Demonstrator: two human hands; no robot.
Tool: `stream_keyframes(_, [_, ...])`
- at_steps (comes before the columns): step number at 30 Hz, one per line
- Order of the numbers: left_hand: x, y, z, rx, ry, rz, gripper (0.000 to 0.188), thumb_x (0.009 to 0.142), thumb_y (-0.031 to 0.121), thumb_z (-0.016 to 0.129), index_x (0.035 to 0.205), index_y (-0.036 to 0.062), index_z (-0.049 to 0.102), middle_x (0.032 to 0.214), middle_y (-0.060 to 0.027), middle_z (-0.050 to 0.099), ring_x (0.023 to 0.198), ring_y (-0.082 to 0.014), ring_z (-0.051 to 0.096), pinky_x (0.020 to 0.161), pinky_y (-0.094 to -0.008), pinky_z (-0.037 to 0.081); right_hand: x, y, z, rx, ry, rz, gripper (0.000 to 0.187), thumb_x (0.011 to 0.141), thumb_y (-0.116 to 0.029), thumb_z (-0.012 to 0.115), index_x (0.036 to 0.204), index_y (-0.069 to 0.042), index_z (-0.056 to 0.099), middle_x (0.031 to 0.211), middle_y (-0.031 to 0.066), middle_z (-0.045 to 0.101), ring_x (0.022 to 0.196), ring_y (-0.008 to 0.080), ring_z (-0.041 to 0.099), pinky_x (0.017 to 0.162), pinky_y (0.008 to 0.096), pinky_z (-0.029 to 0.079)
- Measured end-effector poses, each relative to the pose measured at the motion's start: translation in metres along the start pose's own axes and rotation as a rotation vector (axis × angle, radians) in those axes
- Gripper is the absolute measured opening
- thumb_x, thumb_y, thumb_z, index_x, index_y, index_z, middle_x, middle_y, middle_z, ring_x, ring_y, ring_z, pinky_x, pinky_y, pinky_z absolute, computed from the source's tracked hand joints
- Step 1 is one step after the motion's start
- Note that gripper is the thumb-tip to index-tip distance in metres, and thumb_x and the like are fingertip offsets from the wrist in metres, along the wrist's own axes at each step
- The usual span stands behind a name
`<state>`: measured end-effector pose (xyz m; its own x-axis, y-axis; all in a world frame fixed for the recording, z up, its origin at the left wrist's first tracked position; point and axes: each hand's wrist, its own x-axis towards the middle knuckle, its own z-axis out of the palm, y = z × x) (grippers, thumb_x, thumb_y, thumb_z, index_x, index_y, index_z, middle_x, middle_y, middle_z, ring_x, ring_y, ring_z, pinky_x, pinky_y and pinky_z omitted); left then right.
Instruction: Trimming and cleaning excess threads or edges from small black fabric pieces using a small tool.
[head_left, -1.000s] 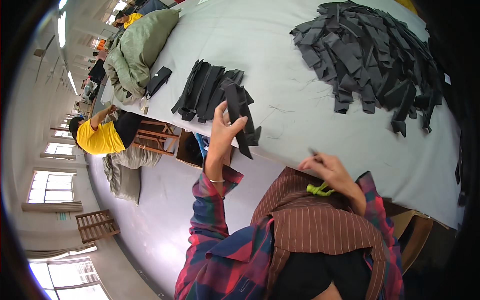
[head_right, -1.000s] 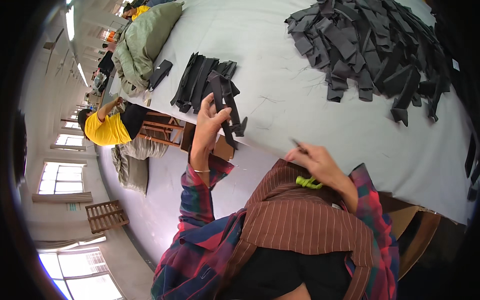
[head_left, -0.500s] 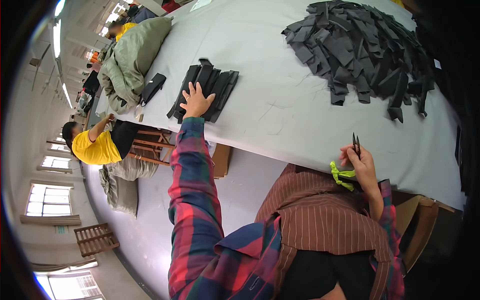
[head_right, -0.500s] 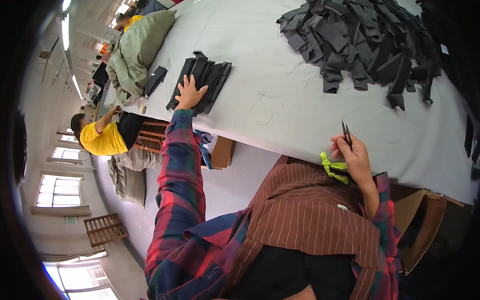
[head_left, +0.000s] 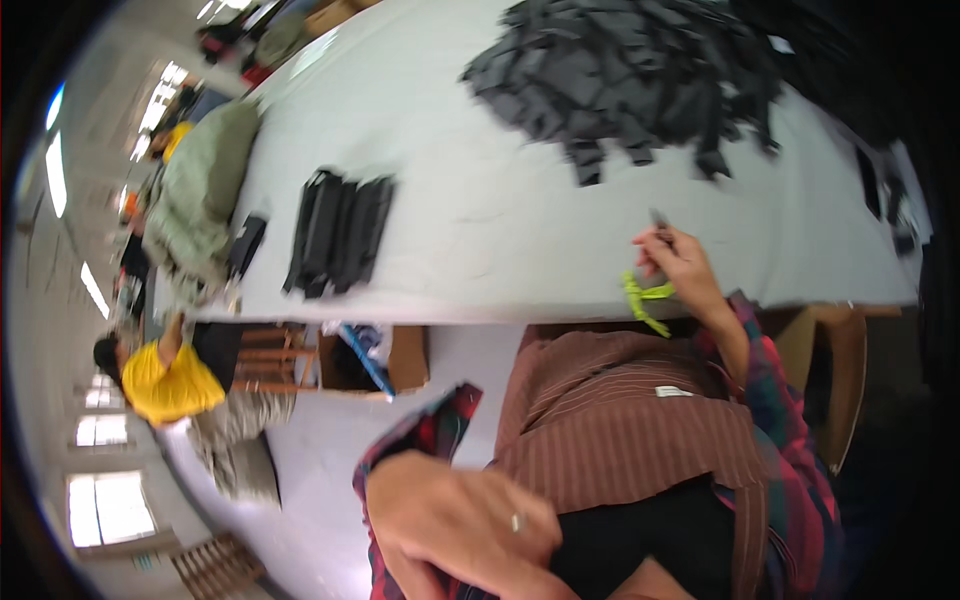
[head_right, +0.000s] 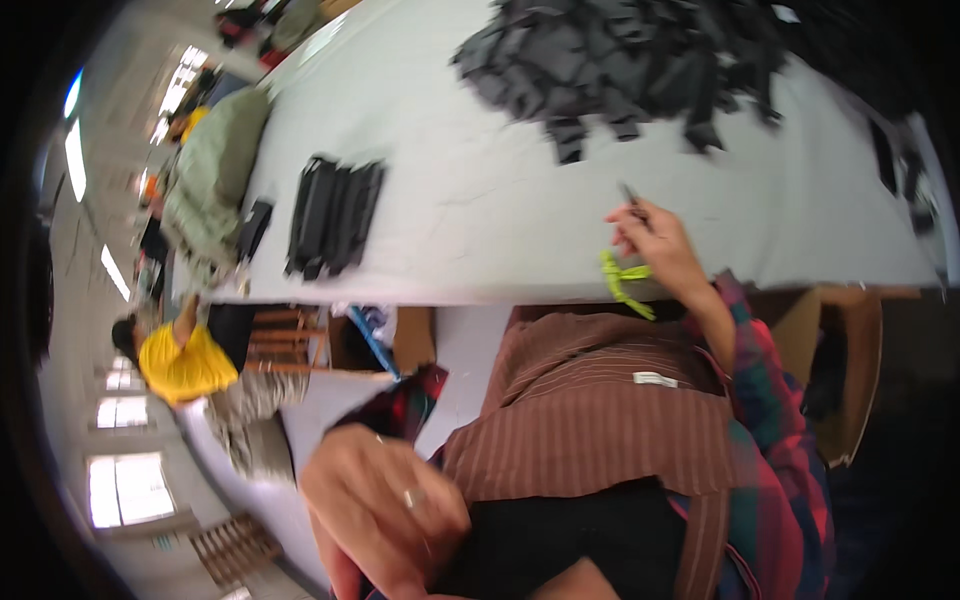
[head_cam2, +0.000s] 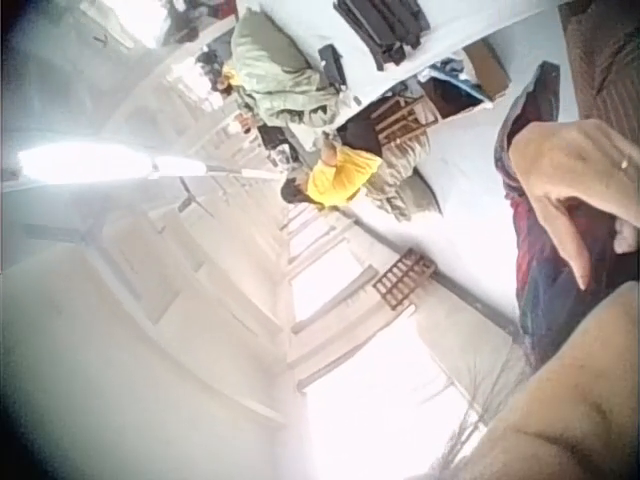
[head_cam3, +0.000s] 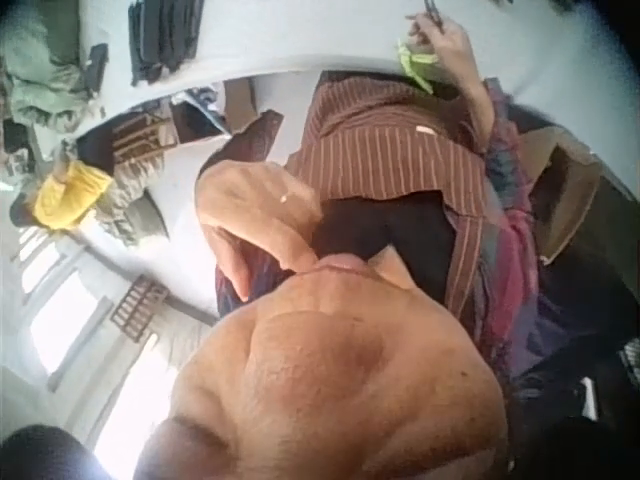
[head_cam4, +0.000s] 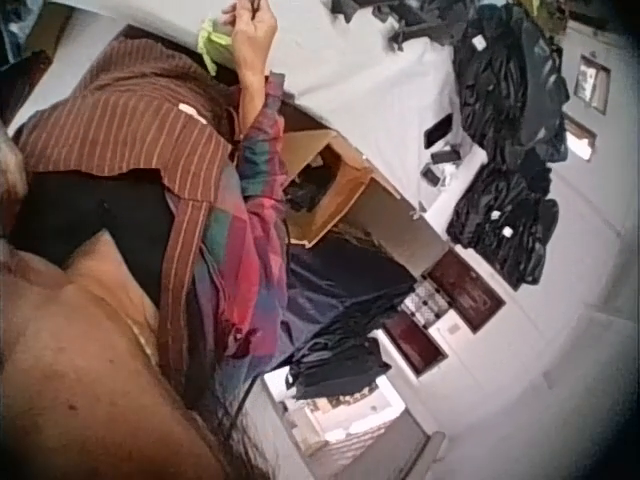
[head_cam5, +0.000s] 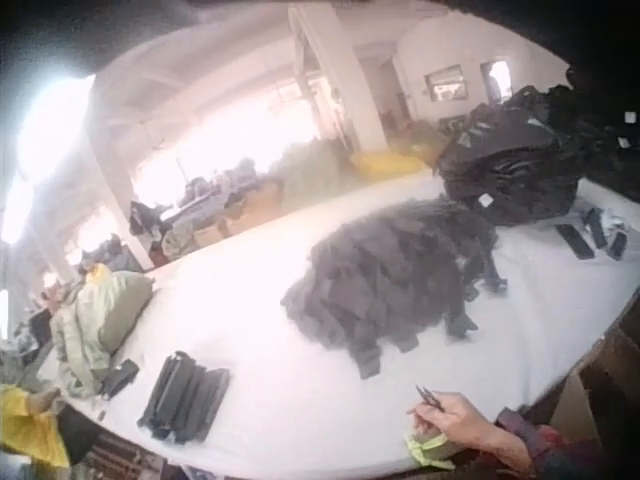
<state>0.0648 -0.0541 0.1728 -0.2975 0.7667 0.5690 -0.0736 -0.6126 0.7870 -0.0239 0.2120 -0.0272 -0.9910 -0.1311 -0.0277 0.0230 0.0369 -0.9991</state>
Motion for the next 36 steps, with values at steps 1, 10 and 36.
stream_keyframes(1, [0.002,-0.005,0.007,-0.032,-0.073,-0.004,0.042,0.089,0.026,0.066,0.100,-0.0133,0.056,0.082,-0.0203,0.064,0.065,-0.0304,0.061,0.062,-0.0434,0.047,0.002,-0.003,0.002,0.009,-0.023,0.006,0.026,0.099,-0.021,0.048,0.100,0.000,0.063,0.077,0.0023,0.060,0.065,0.0077,0.053,0.061,0.0220,0.045])
stream_keyframes(10, [0.038,-0.025,0.008,-0.206,-0.245,-0.128,0.048,0.090,0.030,0.063,0.101,-0.0162,0.056,0.077,-0.0179,0.061,0.061,-0.0298,0.058,0.061,-0.0413,0.044,0.000,-0.007,-0.034,-0.135,0.160,-0.059,0.021,0.095,-0.019,0.051,0.105,-0.005,0.063,0.076,-0.0008,0.058,0.064,0.0078,0.050,0.060,0.0220,0.040])
stream_keyframes(36, [0.093,-0.152,-0.165,0.026,0.661,-0.683,0.054,0.098,0.035,0.049,0.136,-0.0012,0.035,0.125,-0.0184,0.052,0.103,-0.0258,0.058,0.093,-0.0401,0.046,0.013,-0.067,-0.081,-0.182,0.556,-0.298,0.022,0.073,0.006,0.068,0.093,0.003,0.061,0.094,0.0080,0.062,0.078,0.0110,0.055,0.071,0.0247,0.044])
